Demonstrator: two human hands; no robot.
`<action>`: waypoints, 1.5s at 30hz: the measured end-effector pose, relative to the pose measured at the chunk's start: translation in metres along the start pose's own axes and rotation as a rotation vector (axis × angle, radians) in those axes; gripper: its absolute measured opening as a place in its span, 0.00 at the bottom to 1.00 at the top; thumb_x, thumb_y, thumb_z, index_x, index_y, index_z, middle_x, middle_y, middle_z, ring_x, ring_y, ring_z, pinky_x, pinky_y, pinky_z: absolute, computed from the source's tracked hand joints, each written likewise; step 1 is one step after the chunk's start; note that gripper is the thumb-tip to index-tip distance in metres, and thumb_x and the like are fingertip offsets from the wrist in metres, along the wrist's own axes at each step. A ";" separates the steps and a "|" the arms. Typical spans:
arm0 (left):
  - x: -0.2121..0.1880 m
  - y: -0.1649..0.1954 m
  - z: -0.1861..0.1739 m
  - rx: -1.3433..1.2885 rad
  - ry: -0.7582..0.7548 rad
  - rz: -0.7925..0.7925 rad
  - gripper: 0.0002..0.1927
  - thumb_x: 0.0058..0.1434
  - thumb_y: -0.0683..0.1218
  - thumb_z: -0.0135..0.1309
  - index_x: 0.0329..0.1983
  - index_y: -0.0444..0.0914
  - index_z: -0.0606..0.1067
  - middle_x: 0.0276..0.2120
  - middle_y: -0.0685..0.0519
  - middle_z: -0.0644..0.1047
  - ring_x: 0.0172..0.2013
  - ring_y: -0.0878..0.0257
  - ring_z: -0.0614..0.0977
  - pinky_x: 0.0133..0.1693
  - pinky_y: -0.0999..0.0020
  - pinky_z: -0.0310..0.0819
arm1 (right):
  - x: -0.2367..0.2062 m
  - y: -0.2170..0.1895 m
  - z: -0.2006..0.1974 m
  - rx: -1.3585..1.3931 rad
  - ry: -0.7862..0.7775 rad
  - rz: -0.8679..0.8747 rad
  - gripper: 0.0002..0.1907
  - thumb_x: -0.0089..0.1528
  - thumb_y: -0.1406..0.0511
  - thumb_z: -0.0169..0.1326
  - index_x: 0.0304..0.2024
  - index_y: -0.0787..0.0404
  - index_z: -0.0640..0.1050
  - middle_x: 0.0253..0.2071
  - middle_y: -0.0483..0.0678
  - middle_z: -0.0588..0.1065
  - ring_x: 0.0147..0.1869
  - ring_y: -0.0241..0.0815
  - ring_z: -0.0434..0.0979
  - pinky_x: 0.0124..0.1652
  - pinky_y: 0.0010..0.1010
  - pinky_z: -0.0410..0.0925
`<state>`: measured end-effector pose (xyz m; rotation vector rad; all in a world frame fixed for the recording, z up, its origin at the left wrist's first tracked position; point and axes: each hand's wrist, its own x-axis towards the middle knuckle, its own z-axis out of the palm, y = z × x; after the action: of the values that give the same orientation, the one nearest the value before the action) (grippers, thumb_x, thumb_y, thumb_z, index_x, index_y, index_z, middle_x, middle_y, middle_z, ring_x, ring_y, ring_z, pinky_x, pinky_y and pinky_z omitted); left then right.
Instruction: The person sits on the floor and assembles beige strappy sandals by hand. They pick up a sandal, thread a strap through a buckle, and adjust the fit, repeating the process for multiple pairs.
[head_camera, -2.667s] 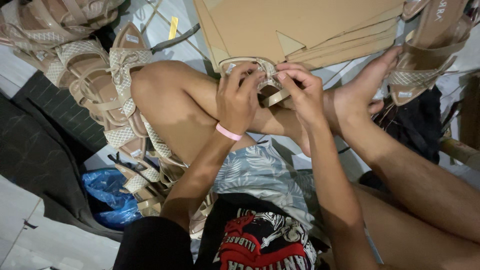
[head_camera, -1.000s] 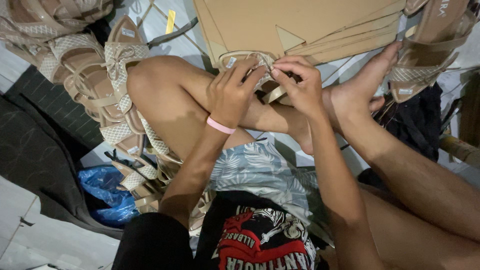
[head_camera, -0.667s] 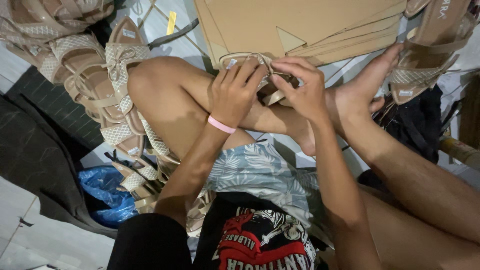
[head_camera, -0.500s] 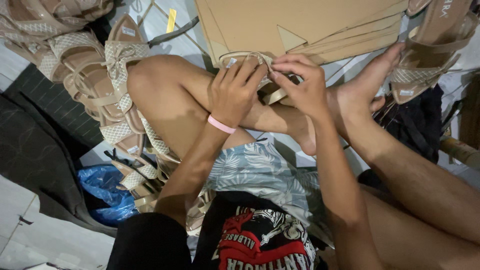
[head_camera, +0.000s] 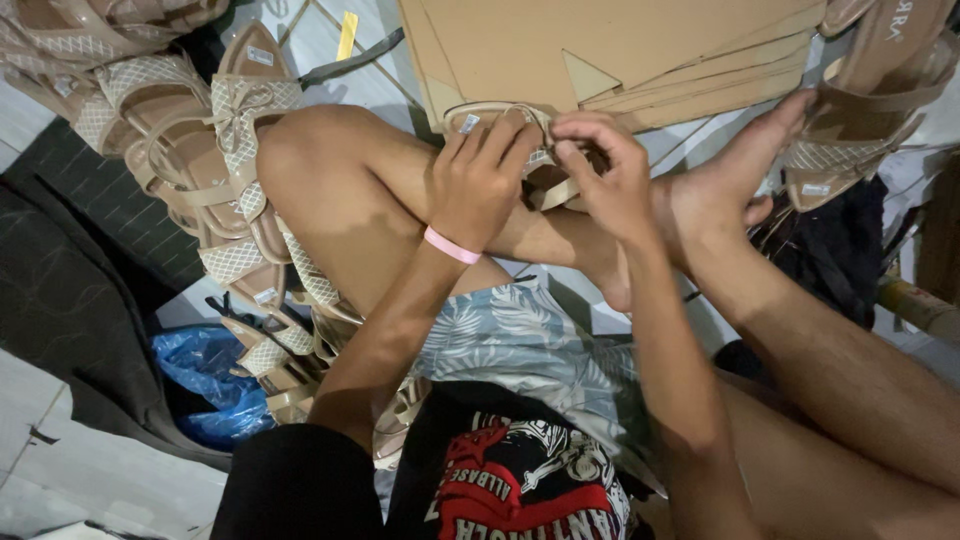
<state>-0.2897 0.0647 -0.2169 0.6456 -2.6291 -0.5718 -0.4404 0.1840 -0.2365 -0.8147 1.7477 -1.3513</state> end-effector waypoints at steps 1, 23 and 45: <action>-0.001 -0.001 0.000 -0.018 -0.002 -0.013 0.14 0.60 0.39 0.57 0.50 0.41 0.78 0.50 0.55 0.77 0.48 0.58 0.81 0.55 0.56 0.73 | -0.002 -0.008 -0.006 -0.039 -0.017 0.016 0.10 0.68 0.73 0.58 0.52 0.68 0.77 0.53 0.49 0.76 0.57 0.37 0.78 0.57 0.29 0.72; -0.003 -0.001 0.000 0.064 0.004 0.142 0.13 0.60 0.44 0.54 0.48 0.39 0.79 0.48 0.55 0.77 0.48 0.59 0.78 0.52 0.60 0.70 | 0.029 -0.004 -0.059 -0.049 -0.441 0.185 0.14 0.64 0.75 0.50 0.48 0.63 0.83 0.42 0.47 0.80 0.41 0.32 0.81 0.40 0.24 0.72; 0.004 -0.012 -0.011 -0.115 -0.060 0.103 0.10 0.61 0.41 0.57 0.45 0.39 0.79 0.50 0.53 0.78 0.48 0.57 0.81 0.52 0.60 0.72 | 0.016 0.001 -0.034 -0.281 -0.212 -0.113 0.12 0.62 0.71 0.65 0.48 0.58 0.85 0.38 0.45 0.75 0.36 0.33 0.69 0.35 0.25 0.64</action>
<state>-0.2840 0.0496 -0.2127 0.4628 -2.6433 -0.7153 -0.4778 0.1877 -0.2354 -1.1828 1.7657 -1.0575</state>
